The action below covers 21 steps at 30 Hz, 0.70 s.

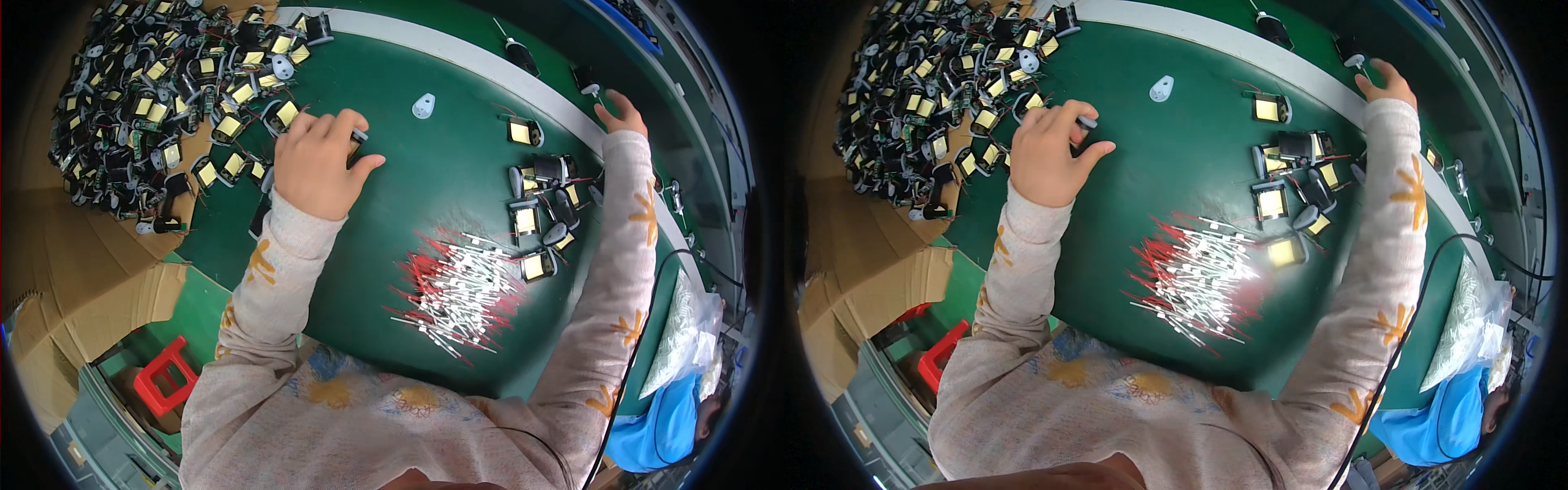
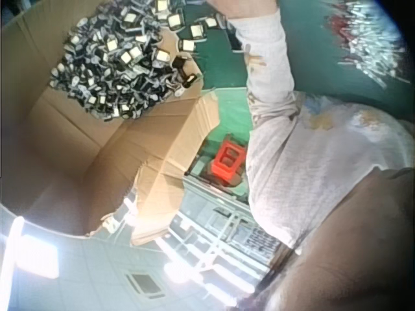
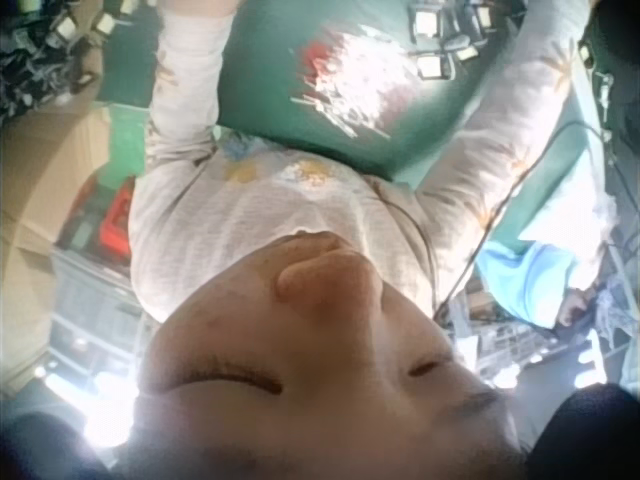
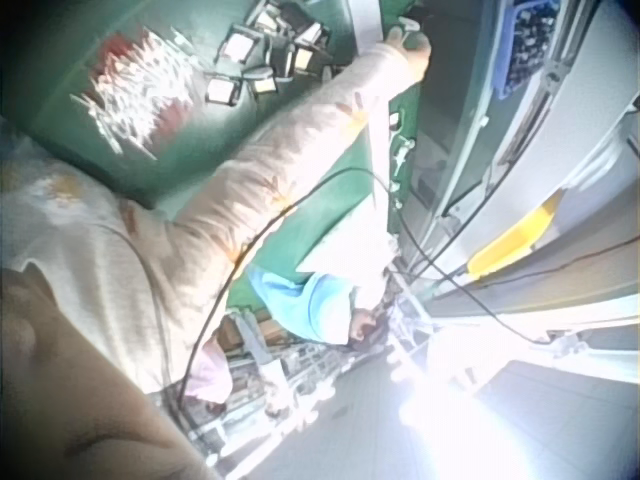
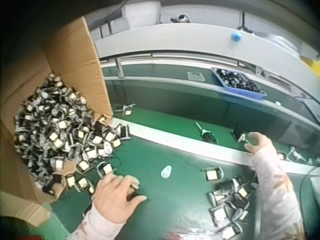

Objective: The person picks up a white plastic housing and inserts several thin wires into it by hand before snapping the assembly onto a black electronic component.

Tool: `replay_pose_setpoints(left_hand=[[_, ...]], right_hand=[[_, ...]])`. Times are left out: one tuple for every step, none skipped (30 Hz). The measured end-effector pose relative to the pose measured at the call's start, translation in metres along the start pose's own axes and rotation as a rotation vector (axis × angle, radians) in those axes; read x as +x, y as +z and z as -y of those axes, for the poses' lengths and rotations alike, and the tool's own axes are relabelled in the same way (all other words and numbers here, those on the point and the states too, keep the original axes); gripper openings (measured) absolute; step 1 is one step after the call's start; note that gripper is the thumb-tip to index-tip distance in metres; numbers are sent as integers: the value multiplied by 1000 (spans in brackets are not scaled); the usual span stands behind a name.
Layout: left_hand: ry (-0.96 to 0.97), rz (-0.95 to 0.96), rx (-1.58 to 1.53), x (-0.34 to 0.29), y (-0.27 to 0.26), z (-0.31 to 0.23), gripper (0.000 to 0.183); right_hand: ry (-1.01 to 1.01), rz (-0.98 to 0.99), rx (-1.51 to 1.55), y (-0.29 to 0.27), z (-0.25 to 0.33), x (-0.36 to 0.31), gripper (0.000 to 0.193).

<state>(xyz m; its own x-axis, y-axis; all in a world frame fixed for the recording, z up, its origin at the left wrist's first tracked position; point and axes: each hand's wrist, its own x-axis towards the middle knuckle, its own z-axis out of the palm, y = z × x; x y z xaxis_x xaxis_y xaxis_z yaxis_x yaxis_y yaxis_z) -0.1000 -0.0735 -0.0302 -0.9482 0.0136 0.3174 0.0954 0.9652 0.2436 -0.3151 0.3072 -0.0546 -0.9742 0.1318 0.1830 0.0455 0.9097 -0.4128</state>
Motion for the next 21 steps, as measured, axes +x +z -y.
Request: replay_pose_setpoints(left_hand=[[16,-35,-60,-6,-7,1,25],[4,-35,-56,-11,-10,1,25],[48,-89,-165,-13,-11,0,24],[98,-144,-276,-15,-12,-4,22],[111,-185,-377,-16,-13,-11,28],[129,-182,-392,-17,-17,-22,28],[88,-212,-500,-18,-22,-31,29],[45,-243,-608,-22,-24,-37,31],[56,-217,-670,-24,-25,-41,34],[66,-216,-672,-25,-25,-41,34],[136,-181,-653,-27,-25,-39,35],[201,-149,-629,-29,-25,-38,36],[183,-129,-646,-32,-25,-39,33],[187,-132,-644,-31,-24,-39,33],[247,-187,-663,-30,-22,-39,33],[307,-241,-682,-30,-21,-38,33],[271,-177,-789,-32,-19,-37,32],[275,-177,-790,-33,-18,-37,32],[242,-78,-893,-34,-17,-38,32],[208,24,-994,-35,-17,-39,31],[213,27,-994,-36,-20,-41,31]], right_hand=[[-195,-55,-104,-2,31,-19,41],[-389,-47,33,-10,53,-45,39],[-571,-47,161,-19,73,-75,37],[-623,22,284,-27,92,-110,32],[-598,229,333,-37,107,-143,32],[-773,230,298,-43,114,-167,34],[-791,328,260,-46,122,-188,34],[-859,331,272,-37,122,-202,29],[-832,334,265,-31,120,-214,25],[-875,317,201,-24,118,-219,23],[-858,290,186,-20,115,-222,23],[-846,265,173,-17,114,-225,24],[-847,260,173,-14,113,-228,24],[-816,240,191,-11,111,-230,25],[-785,222,208,-10,110,-233,25],[-788,219,209,-6,108,-235,25],[-786,222,238,-2,105,-238,27],[-780,224,266,-1,103,-238,28],[-795,201,260,-3,105,-238,32],[-793,197,258,-4,106,-239,32],[-761,200,292,-3,105,-240,32]])
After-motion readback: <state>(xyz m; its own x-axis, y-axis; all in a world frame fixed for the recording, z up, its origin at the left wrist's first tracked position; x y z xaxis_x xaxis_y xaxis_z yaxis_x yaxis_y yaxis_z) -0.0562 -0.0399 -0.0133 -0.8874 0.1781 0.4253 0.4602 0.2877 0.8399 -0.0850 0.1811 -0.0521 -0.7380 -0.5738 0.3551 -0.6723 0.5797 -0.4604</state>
